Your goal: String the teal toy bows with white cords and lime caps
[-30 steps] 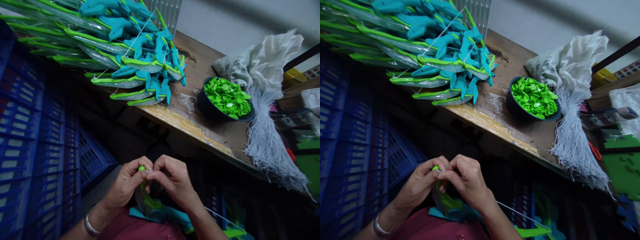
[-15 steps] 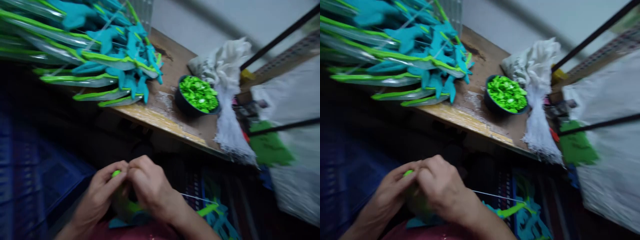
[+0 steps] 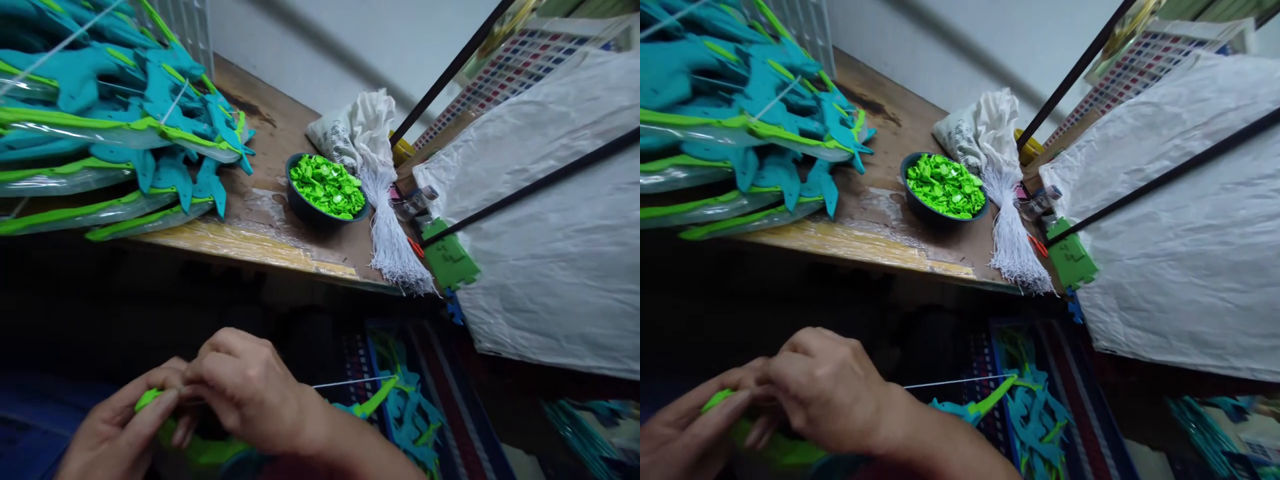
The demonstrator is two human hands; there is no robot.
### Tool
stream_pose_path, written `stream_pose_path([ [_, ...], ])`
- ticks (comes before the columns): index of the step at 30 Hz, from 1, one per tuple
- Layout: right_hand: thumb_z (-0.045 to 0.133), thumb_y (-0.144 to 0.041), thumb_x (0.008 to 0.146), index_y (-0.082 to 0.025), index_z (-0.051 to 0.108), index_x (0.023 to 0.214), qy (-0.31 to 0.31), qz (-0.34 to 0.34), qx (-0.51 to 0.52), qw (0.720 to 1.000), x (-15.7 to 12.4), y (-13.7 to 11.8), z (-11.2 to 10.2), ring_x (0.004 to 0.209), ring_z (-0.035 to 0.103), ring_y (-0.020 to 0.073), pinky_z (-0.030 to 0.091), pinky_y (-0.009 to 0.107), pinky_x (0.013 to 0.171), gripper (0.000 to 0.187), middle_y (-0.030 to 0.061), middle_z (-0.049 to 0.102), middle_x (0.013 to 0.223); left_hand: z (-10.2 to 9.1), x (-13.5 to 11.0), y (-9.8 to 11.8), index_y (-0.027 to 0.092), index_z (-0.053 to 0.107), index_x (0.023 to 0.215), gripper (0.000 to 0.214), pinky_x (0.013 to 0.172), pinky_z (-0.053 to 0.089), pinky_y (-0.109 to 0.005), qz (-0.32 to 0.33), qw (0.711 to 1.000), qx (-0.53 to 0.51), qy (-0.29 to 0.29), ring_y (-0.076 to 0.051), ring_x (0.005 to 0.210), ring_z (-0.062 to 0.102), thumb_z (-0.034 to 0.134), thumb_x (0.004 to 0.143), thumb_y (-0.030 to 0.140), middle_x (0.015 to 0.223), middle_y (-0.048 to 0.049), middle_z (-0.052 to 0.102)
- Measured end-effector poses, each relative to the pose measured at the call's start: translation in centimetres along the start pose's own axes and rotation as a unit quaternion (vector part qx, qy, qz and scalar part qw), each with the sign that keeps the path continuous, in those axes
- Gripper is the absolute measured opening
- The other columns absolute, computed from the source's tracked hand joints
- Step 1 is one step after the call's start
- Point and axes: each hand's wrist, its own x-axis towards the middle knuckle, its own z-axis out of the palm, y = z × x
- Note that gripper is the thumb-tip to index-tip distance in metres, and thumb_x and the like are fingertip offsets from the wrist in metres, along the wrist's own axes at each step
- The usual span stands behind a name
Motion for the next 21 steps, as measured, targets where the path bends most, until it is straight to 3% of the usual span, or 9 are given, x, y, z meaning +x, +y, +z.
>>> stream_pose_path([
  [3,0.041,-0.026,0.108,-0.014,0.067,0.102,0.094,-0.022,-0.019,0.995,-0.8,-0.5,1.2,0.078,0.055,0.0152,0.05,0.024,0.067,0.029,0.0065,0.062,0.086,0.8,-0.4,0.9,0.02,0.073,0.075,0.023,0.05,0.048,-0.023,0.0,0.999,-0.031,-0.038,-0.014,0.054,0.056,0.076,0.085,0.041,0.065,-0.0009,0.06],
  [5,0.044,-0.021,0.107,-0.011,0.067,0.104,0.126,-0.025,-0.001,0.992,-1.1,-0.8,1.7,0.078,0.055,0.0162,0.051,0.025,0.066,0.025,0.0084,0.062,0.086,1.3,-0.7,1.1,0.018,0.068,0.073,0.028,0.052,0.046,-0.022,0.011,0.997,-0.047,-0.052,-0.012,0.056,0.053,0.07,0.091,0.04,0.066,-0.0005,0.058],
  [9,0.051,-0.008,0.099,-0.01,0.065,0.102,0.142,-0.028,-0.018,0.989,-1.3,-1.0,2.3,0.078,0.056,0.0177,0.05,0.028,0.065,0.014,0.0086,0.06,0.084,1.8,-1.1,1.2,0.017,0.062,0.076,0.028,0.055,0.044,-0.022,0.007,0.996,-0.074,-0.054,-0.011,0.058,0.051,0.064,0.096,0.037,0.07,0.0005,0.055],
  [12,0.053,-0.007,0.097,-0.013,0.061,0.092,0.158,-0.016,-0.029,0.987,-1.4,-0.9,2.6,0.075,0.055,0.0178,0.048,0.029,0.063,0.011,0.0076,0.059,0.081,2.1,-1.3,1.2,0.017,0.062,0.079,0.026,0.056,0.043,-0.022,-0.003,0.996,-0.081,-0.039,-0.01,0.057,0.05,0.063,0.097,0.036,0.068,0.0015,0.053],
  [21,0.052,-0.008,0.098,-0.017,0.058,0.092,0.174,0.07,0.077,0.979,-1.7,-1.1,2.1,0.079,0.057,0.0135,0.048,0.025,0.068,0.013,0.0032,0.058,0.085,2.4,-1.1,1.4,0.018,0.061,0.081,0.029,0.057,0.043,-0.024,0.008,0.997,-0.071,-0.037,-0.011,0.057,0.05,0.058,0.101,0.038,0.066,0.0013,0.053],
])
